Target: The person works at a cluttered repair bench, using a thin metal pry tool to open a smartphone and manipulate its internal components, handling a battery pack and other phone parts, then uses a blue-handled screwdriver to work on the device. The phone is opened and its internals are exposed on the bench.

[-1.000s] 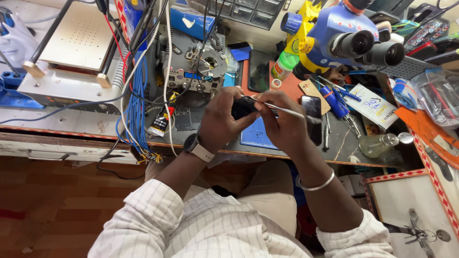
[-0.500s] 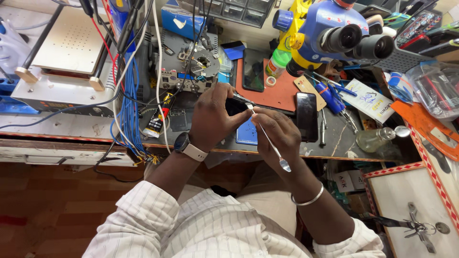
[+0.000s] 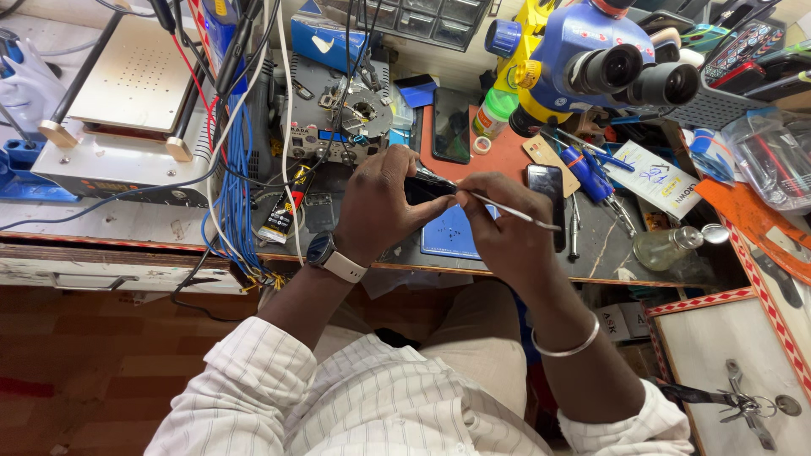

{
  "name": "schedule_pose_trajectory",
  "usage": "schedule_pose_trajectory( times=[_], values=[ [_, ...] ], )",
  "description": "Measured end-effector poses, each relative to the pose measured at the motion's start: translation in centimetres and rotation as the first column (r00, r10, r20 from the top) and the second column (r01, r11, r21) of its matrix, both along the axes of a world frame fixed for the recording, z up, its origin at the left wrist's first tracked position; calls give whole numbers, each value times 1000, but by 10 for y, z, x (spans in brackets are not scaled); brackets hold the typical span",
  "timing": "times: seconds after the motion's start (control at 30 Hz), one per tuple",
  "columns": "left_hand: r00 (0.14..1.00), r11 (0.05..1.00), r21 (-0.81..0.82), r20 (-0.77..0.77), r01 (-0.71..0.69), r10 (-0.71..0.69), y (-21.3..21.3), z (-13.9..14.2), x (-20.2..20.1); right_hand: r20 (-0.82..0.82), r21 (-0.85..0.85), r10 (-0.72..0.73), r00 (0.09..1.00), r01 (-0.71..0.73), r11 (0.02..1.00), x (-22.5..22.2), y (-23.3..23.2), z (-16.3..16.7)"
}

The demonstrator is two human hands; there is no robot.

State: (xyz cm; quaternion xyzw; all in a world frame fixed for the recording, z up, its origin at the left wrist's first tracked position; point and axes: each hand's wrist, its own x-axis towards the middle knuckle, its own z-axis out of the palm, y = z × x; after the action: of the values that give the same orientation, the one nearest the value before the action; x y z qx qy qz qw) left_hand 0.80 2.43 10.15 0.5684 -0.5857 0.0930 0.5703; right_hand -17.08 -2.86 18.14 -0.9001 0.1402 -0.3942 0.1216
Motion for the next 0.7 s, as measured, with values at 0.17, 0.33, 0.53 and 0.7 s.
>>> schedule_pose_trajectory(
  times=[0.17,0.33,0.53,0.7],
  values=[
    [1000,1000,-10,18,-11,11,2,5,-1,-55,-34,140,989,-142,989,1,0,14],
    [1000,1000,23,-5,2,-2,3,3,-1,-48,-61,202,978,-205,977,0,-6,14],
    [995,996,-63,73,-58,63,-9,-22,4,-121,87,60,991,-50,995,-6,-33,-22],
    [975,981,-54,112,-186,191,-12,-24,7,-326,300,35,945,68,952,7,-59,-25]
  ],
)
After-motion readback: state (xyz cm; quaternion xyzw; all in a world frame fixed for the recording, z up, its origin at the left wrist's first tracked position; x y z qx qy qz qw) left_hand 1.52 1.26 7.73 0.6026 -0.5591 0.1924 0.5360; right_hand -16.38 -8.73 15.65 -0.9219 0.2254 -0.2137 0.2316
